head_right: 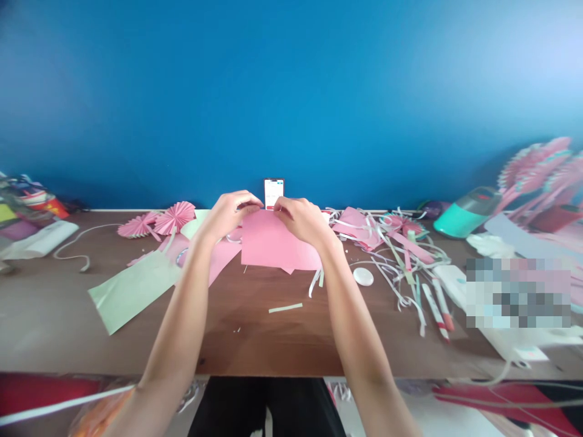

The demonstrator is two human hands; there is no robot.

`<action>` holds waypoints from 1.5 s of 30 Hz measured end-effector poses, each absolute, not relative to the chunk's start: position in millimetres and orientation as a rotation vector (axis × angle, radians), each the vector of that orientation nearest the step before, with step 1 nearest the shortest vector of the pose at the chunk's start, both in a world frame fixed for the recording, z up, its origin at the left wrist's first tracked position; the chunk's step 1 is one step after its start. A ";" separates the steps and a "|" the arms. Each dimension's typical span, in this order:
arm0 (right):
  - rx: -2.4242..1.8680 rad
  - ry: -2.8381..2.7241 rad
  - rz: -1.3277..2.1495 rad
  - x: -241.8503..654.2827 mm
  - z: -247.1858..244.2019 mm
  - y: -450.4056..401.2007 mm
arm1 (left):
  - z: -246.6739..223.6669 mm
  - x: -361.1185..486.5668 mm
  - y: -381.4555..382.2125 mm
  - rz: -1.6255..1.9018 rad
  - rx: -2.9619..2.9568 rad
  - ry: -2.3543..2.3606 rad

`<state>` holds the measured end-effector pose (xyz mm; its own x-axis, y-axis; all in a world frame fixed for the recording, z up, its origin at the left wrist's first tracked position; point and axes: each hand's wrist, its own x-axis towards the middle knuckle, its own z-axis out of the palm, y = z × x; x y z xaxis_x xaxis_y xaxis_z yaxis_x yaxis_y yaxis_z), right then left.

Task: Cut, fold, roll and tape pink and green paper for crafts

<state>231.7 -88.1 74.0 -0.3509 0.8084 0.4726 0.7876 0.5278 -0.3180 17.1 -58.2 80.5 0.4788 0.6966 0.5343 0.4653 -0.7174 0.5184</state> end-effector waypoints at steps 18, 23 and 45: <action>-1.308 -2.212 -0.116 216.8 68.9 -88.2 | 79.0 29.7 -65.4 0.849 2.548 1.224; -1.321 -2.243 -0.084 218.3 70.4 -89.0 | 75.0 31.7 -61.2 0.853 2.488 1.130; -1.169 -2.197 0.173 245.0 74.9 -89.2 | 86.5 15.1 -68.1 0.786 2.513 1.226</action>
